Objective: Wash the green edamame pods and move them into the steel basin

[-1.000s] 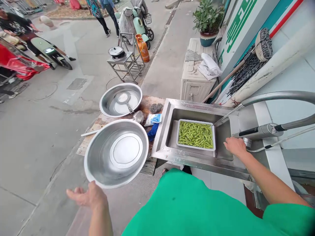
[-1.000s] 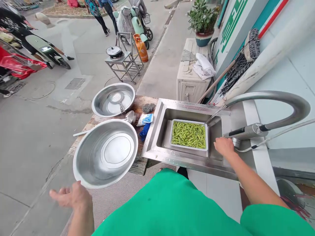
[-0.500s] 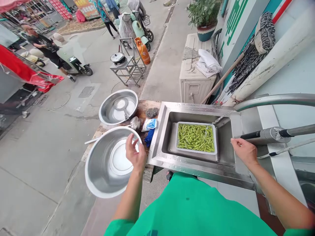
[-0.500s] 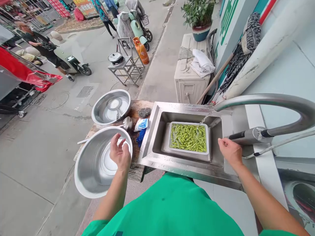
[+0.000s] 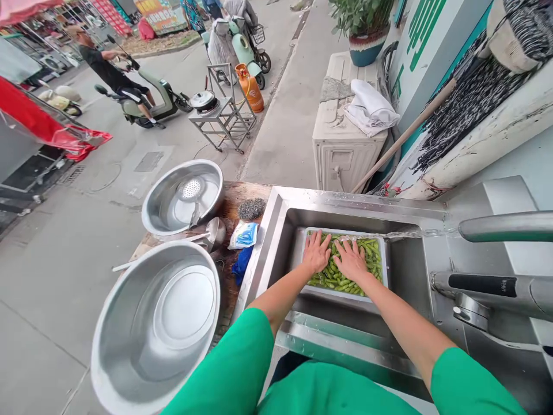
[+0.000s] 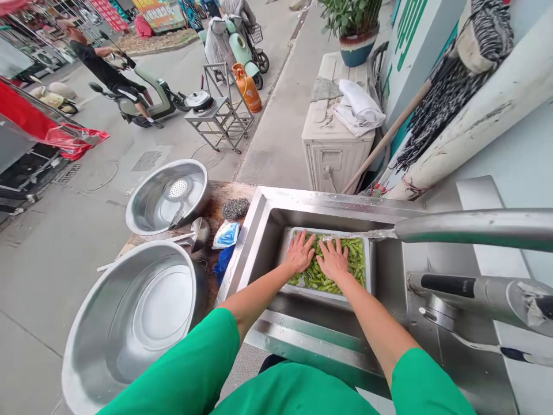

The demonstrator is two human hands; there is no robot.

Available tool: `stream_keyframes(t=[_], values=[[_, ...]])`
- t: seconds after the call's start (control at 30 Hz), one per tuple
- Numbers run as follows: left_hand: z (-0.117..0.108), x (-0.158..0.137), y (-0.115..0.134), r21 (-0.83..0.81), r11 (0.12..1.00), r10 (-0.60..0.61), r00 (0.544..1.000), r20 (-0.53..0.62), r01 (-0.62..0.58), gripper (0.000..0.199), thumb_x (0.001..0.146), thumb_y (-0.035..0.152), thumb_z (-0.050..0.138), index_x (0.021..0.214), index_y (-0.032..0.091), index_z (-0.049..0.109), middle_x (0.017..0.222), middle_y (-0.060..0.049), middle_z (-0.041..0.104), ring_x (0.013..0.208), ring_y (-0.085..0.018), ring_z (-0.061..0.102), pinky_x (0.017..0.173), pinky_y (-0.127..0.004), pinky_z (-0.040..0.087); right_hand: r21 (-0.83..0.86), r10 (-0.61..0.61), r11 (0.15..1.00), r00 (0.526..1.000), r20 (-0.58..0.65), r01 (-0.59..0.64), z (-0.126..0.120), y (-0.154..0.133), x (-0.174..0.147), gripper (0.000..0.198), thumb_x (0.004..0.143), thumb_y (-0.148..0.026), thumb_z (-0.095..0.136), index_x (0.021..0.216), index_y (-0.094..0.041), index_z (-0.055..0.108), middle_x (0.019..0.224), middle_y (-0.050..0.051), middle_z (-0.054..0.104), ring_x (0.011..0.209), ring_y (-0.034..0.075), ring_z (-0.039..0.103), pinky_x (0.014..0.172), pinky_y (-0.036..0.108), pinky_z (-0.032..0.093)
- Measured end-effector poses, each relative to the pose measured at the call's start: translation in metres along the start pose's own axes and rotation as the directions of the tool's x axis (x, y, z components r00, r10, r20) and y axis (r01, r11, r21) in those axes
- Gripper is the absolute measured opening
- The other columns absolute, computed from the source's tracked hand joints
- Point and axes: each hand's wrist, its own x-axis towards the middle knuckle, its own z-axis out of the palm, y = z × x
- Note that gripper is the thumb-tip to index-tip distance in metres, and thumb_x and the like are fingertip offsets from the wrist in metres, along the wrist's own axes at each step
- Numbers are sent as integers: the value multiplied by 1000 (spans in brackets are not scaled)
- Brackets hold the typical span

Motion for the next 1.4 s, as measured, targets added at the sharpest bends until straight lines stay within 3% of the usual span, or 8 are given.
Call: stream_keyframes(t=[0.13, 0.27, 0.57, 0.73, 0.93, 1.13, 1.33, 1.4], values=[[40, 2, -2, 23, 990, -136, 990, -46, 137, 55, 97, 36, 39, 151, 25, 38, 163, -11, 20, 150, -34, 12, 121, -58, 7, -31, 7, 999, 1000, -16, -8, 36, 13, 0, 63, 95, -45, 47, 154, -29, 33, 161, 11, 22, 146, 38, 11, 105, 61, 33], [58, 6, 1, -26, 961, -278, 960, -31, 277, 53, 97, 37, 37, 151, 35, 38, 161, -5, 27, 149, -34, 20, 118, -60, 19, -58, -44, 998, 996, -76, 39, 51, 26, 6, 59, 93, -45, 52, 148, -25, 45, 152, 17, 35, 136, 42, 30, 95, 51, 45], [39, 32, -13, -508, 802, -336, 940, 53, 315, 50, 89, 11, 39, 134, 20, 60, 136, -5, 62, 129, -20, 53, 115, -37, 37, 311, -3, 949, 987, -159, 53, 27, 7, 28, 50, 87, -26, 54, 137, -20, 58, 127, 16, 53, 104, 29, 59, 92, 39, 50], [10, 15, -9, -542, 798, -257, 963, 86, 262, 55, 90, 14, 41, 145, 17, 49, 142, -7, 57, 132, -20, 51, 116, -34, 36, 356, -27, 932, 993, -111, 66, 6, 22, 4, 47, 84, -23, 54, 129, -20, 65, 142, 12, 47, 132, 31, 43, 111, 44, 35], [32, 17, 1, -392, 730, -494, 829, 263, 559, 70, 91, 54, 49, 150, 18, 40, 149, -17, 46, 140, -35, 40, 115, -49, 33, 268, 311, 907, 946, 90, -324, 25, 19, 18, 76, 88, -55, 54, 154, -22, 35, 157, 17, 26, 142, 44, 23, 104, 59, 37], [65, 23, -19, -563, 702, -438, 888, 142, 436, 56, 88, 40, 61, 138, 15, 55, 139, -13, 58, 133, -27, 50, 114, -38, 36, 269, 222, 943, 973, -66, -197, 43, 21, 41, 57, 84, -40, 61, 136, -18, 59, 138, 18, 50, 127, 41, 45, 101, 52, 43], [29, 13, -17, -636, 716, -295, 951, 98, 288, 41, 91, 32, 54, 127, 16, 64, 127, -10, 67, 122, -25, 59, 110, -38, 42, 468, -72, 867, 973, -221, 171, 19, 47, 13, 45, 94, -29, 38, 128, -19, 65, 137, 12, 57, 129, 28, 50, 112, 46, 37], [13, 9, -12, -599, 758, -222, 966, 136, 259, 41, 91, 25, 49, 129, 17, 63, 131, -10, 64, 128, -24, 55, 113, -37, 38, 480, -103, 859, 978, -182, 180, 8, 54, 2, 47, 98, -31, 32, 131, -21, 62, 137, 10, 57, 133, 27, 46, 114, 48, 34]])
